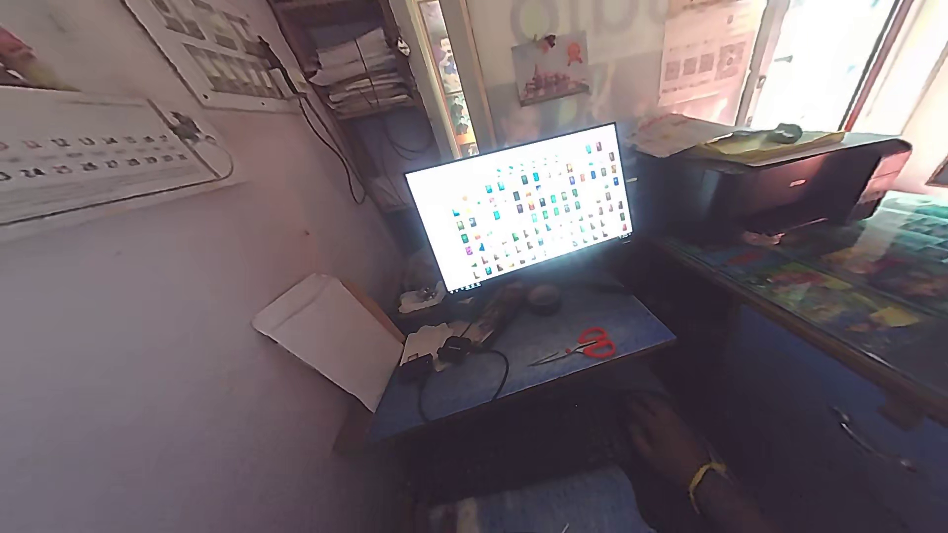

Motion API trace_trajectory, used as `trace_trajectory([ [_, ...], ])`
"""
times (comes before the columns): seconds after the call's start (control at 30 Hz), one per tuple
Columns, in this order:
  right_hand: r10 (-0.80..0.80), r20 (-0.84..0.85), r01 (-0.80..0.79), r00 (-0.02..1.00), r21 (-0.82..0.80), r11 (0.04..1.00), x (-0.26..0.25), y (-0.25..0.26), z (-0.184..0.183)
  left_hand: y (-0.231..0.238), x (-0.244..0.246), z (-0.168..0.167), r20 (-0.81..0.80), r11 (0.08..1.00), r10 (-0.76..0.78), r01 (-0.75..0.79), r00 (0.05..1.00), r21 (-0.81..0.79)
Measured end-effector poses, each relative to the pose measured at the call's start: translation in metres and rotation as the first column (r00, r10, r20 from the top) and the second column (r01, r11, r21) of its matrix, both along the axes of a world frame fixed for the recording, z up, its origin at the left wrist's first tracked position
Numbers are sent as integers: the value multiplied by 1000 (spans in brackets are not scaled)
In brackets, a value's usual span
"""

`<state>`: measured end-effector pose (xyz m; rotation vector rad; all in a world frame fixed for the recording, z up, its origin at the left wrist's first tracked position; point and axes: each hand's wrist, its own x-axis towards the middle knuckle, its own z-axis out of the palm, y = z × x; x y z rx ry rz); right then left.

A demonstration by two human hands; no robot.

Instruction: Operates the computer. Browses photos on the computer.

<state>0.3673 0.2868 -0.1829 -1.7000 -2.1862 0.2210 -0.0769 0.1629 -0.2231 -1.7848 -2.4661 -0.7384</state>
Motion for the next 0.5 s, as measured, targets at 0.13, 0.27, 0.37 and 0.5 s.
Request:
trace_trajectory([
  [0.13, 3, 1, -3, 1000, 25, 1000, 1, 1, -4, 0, -1, 0, -19, 1000, -21, 21, 1000, 21],
  [0.27, 7, 3, -7, 1000, 44, 999, 2, 1, -6, -1, 2, 2, -27, 999, -18, 19, 999, 35],
  [0.37, 4, 8, -5, 1000, 25, 1000, 2, 2, -7, -1, 2, 2, -25, 999, -19, 20, 1000, 49],
  [0.5, 2, 13, -3, 1000, 44, 999, 2, 2, -11, -1, 1, -1, -14, 998, -20, 21, 1000, 53],
])
